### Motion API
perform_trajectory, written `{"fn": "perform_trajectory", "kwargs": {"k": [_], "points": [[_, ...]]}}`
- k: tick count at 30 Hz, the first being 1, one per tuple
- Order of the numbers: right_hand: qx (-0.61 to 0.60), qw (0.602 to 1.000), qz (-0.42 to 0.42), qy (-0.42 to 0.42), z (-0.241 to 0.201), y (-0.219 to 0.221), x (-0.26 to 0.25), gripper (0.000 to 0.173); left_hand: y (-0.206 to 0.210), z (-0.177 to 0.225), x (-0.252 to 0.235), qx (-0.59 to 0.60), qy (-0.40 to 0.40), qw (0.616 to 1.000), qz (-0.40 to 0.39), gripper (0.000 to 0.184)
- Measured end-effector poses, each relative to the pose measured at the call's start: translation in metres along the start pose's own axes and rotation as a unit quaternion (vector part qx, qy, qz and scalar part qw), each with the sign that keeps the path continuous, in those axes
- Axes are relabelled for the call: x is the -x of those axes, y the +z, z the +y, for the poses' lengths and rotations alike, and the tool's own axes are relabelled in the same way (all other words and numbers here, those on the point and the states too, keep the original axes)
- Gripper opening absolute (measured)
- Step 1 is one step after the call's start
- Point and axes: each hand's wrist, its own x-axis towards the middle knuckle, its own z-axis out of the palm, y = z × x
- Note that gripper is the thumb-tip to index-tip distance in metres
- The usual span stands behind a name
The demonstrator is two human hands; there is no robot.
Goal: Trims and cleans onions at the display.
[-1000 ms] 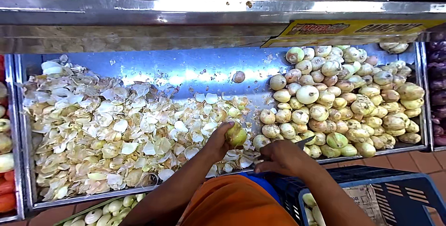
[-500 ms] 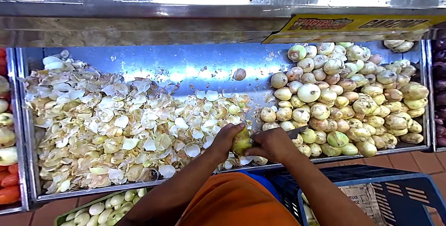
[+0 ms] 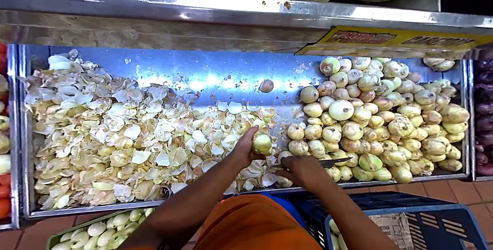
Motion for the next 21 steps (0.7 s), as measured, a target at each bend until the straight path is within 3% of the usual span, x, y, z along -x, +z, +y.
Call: {"fn": "perform_trajectory", "kwargs": {"k": [3, 11, 16, 21], "points": [[-0.063, 0.996, 0.053, 0.043, 0.011, -0.011, -0.001, 0.037, -0.002, 0.005, 0.013, -0.079, 0.025, 0.996, -0.043, 0.069], [-0.103, 0.992, 0.066, 0.029, 0.008, -0.032, -0.016, 0.067, 0.007, 0.005, 0.024, -0.083, -0.029, 0.988, -0.125, 0.064], [-0.005, 0.979, 0.196, -0.052, 0.001, -0.02, -0.026, 0.072, 0.009, -0.003, 0.029, 0.007, -0.049, 0.995, -0.081, 0.052], [0.045, 0.976, 0.168, -0.134, 0.0, -0.012, -0.027, 0.067, 0.01, -0.016, 0.024, 0.139, -0.032, 0.99, 0.006, 0.047]]}}
